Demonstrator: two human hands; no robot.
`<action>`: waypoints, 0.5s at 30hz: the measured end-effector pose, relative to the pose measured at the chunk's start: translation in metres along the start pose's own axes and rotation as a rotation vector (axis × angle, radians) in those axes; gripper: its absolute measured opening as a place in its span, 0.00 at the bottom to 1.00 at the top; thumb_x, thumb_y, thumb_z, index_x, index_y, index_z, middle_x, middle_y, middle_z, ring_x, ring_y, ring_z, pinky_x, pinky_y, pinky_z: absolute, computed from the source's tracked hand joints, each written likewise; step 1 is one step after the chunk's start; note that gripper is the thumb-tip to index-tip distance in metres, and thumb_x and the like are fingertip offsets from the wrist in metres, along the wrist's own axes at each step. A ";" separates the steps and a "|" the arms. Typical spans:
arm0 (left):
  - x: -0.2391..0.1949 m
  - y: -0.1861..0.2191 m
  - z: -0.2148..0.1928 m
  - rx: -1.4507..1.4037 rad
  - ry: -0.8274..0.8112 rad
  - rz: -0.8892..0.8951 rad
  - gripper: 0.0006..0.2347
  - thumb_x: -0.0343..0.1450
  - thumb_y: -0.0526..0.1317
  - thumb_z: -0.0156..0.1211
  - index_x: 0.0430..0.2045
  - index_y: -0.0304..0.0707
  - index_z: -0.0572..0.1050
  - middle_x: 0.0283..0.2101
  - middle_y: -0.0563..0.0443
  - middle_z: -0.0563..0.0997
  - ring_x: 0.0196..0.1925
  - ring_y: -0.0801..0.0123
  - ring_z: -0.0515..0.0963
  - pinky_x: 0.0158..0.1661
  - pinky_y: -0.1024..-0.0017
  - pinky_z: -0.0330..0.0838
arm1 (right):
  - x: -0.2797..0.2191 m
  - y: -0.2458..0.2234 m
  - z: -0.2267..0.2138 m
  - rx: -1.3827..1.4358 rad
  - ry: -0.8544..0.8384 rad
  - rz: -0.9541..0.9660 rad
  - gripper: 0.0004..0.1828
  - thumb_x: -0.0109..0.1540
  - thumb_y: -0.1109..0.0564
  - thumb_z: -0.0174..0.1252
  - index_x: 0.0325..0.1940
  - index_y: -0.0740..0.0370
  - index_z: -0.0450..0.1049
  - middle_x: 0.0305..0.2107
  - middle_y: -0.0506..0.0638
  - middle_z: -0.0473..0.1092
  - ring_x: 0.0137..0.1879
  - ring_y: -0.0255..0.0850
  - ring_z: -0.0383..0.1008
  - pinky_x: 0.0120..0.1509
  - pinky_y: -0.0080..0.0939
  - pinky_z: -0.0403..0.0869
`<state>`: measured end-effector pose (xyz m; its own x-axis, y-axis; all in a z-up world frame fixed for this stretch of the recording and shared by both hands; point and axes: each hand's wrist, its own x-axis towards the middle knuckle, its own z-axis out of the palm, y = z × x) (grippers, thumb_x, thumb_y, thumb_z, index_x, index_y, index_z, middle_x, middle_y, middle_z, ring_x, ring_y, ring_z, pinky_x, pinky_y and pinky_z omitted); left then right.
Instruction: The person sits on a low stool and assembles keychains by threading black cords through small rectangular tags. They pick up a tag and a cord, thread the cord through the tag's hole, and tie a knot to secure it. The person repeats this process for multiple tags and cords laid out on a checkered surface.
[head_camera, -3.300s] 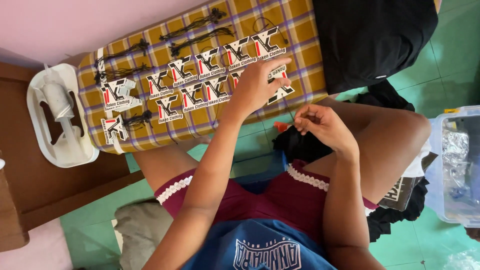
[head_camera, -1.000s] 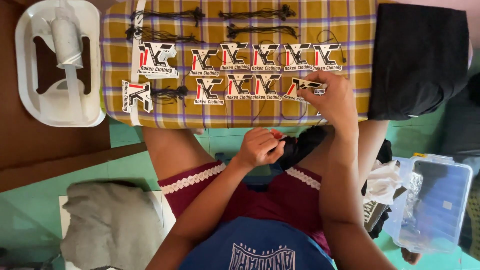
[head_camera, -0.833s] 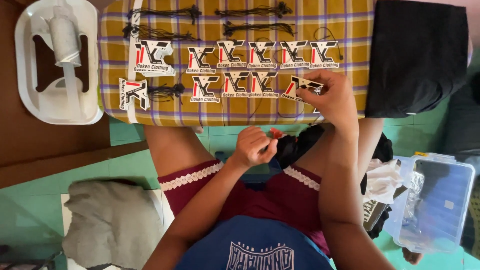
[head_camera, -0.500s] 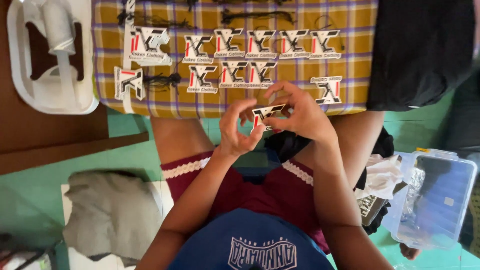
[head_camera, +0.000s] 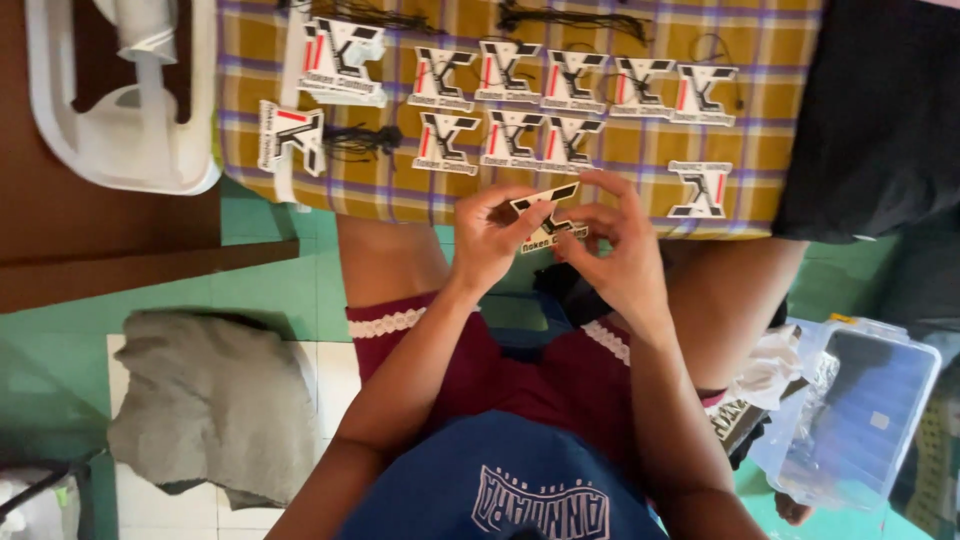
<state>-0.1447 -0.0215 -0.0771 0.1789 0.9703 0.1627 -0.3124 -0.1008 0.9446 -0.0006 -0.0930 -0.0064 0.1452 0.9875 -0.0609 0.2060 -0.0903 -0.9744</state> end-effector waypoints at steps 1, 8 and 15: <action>0.001 0.003 -0.002 0.005 0.008 0.001 0.04 0.65 0.34 0.76 0.27 0.35 0.84 0.18 0.50 0.79 0.19 0.84 0.71 0.17 0.82 0.64 | -0.002 0.003 0.002 0.003 -0.009 0.000 0.35 0.59 0.67 0.62 0.70 0.58 0.59 0.35 0.50 0.78 0.33 0.32 0.72 0.38 0.27 0.69; 0.005 -0.008 -0.010 -0.069 0.016 0.040 0.06 0.68 0.33 0.73 0.35 0.35 0.84 0.29 0.47 0.85 0.17 0.84 0.72 0.17 0.85 0.66 | -0.009 0.053 0.012 0.135 -0.052 0.040 0.31 0.59 0.73 0.61 0.67 0.67 0.65 0.32 0.55 0.78 0.34 0.36 0.80 0.40 0.29 0.75; 0.014 -0.027 -0.033 -0.065 0.191 0.151 0.05 0.69 0.32 0.71 0.36 0.34 0.83 0.31 0.49 0.84 0.19 0.85 0.72 0.18 0.87 0.65 | -0.005 0.040 -0.018 -0.151 -0.337 0.003 0.05 0.66 0.60 0.62 0.42 0.61 0.83 0.25 0.48 0.77 0.36 0.32 0.74 0.46 0.38 0.77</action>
<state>-0.1645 0.0020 -0.1099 -0.0522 0.9699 0.2377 -0.3821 -0.2393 0.8926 0.0244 -0.1039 -0.0412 -0.1751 0.9720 -0.1564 0.3506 -0.0868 -0.9325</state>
